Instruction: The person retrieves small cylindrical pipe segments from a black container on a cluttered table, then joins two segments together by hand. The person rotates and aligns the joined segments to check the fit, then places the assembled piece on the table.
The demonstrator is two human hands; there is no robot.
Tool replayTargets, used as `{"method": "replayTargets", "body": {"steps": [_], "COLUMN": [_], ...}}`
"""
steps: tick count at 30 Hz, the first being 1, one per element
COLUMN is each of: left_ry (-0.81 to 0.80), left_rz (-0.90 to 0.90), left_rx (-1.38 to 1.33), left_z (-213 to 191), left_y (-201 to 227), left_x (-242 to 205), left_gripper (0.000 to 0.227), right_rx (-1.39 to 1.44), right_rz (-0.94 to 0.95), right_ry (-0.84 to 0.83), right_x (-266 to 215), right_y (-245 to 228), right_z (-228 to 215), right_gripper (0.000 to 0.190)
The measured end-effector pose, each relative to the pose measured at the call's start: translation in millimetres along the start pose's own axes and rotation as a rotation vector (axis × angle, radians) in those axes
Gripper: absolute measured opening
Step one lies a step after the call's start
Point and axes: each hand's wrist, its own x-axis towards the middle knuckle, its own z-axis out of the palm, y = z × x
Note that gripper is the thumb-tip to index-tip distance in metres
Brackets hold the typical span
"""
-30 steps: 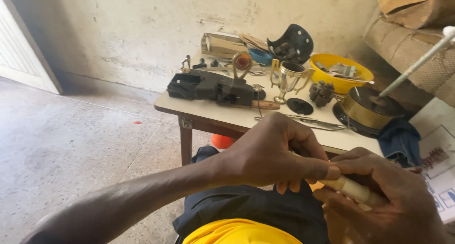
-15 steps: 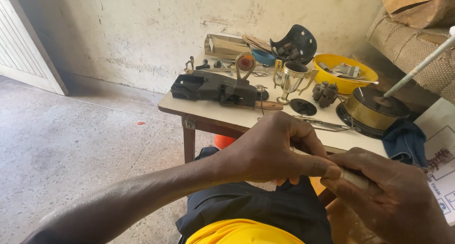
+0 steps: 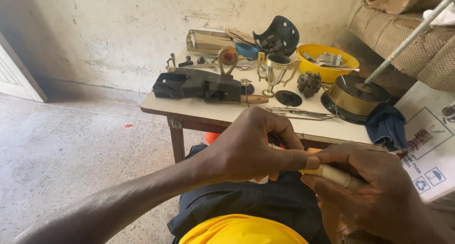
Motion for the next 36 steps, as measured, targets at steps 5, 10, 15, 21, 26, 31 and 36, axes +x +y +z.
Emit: {"method": "replayTargets", "body": {"steps": [5, 10, 15, 21, 26, 31, 36], "left_ry": [0.030, -0.015, 0.003, 0.045, 0.029, 0.002, -0.022], "left_rz": [0.026, -0.110, -0.092, -0.186, -0.193, -0.199, -0.135], "left_rx": [0.034, 0.009, 0.009, -0.053, -0.045, -0.030, -0.080], "left_z": [3, 4, 3, 7, 6, 5, 4], "left_y": [-8, -11, -17, -19, -23, -26, -33], "left_x": [-1, -2, -5, -4, -5, -4, -8], "left_gripper": [0.025, 0.027, 0.023, 0.025, 0.027, 0.027, 0.028], "right_rx": [0.273, 0.132, 0.091, -0.011, -0.045, -0.044, -0.018], "right_rz": [0.147, 0.032, 0.260, -0.077, -0.090, 0.024, 0.175], "right_ry": [-0.096, -0.153, -0.257, 0.000, -0.048, -0.010, -0.115], "right_x": [6, 11, -1, -6, -15, -29, -27], "right_y": [-10, -22, -5, -21, -9, 4, 4], "right_z": [-2, -6, 3, 13, 21, 26, 26], "right_gripper": [0.030, 0.025, 0.041, 0.042, 0.044, 0.047, 0.048]}}
